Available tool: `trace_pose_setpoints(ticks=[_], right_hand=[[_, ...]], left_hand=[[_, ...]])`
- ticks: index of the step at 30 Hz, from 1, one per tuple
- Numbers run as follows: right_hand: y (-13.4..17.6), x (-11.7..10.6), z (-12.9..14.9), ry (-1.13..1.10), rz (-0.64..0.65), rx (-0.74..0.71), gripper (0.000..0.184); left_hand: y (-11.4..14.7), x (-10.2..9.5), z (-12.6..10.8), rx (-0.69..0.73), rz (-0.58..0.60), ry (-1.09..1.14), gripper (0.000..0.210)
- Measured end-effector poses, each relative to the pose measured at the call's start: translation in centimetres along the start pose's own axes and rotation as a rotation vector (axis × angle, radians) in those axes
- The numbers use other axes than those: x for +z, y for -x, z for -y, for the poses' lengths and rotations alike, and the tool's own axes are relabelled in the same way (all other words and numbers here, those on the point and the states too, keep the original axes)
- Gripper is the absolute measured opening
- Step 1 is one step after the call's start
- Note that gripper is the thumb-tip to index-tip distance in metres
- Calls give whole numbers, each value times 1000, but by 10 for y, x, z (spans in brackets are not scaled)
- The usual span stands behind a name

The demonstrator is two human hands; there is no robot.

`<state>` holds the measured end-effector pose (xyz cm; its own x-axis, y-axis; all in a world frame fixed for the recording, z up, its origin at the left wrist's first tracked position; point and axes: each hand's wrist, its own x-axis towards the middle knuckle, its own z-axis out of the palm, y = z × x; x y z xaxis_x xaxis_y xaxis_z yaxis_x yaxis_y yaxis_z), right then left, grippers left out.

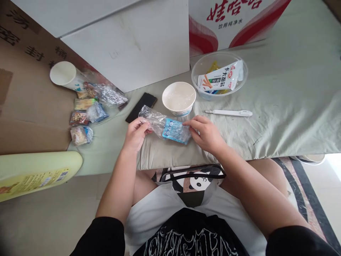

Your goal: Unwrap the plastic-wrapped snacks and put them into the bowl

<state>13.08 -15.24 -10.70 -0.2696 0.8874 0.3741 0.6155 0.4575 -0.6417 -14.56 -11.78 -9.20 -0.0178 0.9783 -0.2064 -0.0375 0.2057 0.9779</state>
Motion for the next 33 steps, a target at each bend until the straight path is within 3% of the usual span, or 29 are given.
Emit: trace_pose_setpoints(ticks=[3, 6, 10, 12, 14, 16, 18, 20, 23, 28, 33], right_hand=[[1, -10, -2, 4, -39, 4, 25], [1, -17, -9, 66, -87, 76, 23], [1, -24, -17, 180, -308, 248, 20], [1, -26, -16, 149, -371, 275, 21], [0, -26, -11, 64, -330, 210, 22], [0, -22, -5, 6, -222, 105, 24], [0, -15, -3, 34, -109, 45, 33], [2, -7, -6, 110, -52, 61, 43], [3, 0, -12, 184, -54, 117, 43], [1, -3, -10, 213, -74, 73, 18], [-5, -10, 5, 137, -139, 16, 14]], left_hand=[[0, -1, -1, 79, -80, 47, 22], [-1, -5, -3, 60, -147, 31, 20], [-3, -10, -2, -7, -229, 10, 40], [-4, -11, 0, 35, -258, -29, 47], [-3, -9, 2, 130, -229, -132, 41], [0, -5, 3, 213, -110, -248, 27], [4, 0, 5, 249, 35, -360, 34], [7, 3, 7, 282, 91, -431, 28], [8, 3, 6, 363, 32, -419, 26], [9, -7, 3, 508, -91, -293, 27], [11, -10, 4, 405, -165, -216, 32]])
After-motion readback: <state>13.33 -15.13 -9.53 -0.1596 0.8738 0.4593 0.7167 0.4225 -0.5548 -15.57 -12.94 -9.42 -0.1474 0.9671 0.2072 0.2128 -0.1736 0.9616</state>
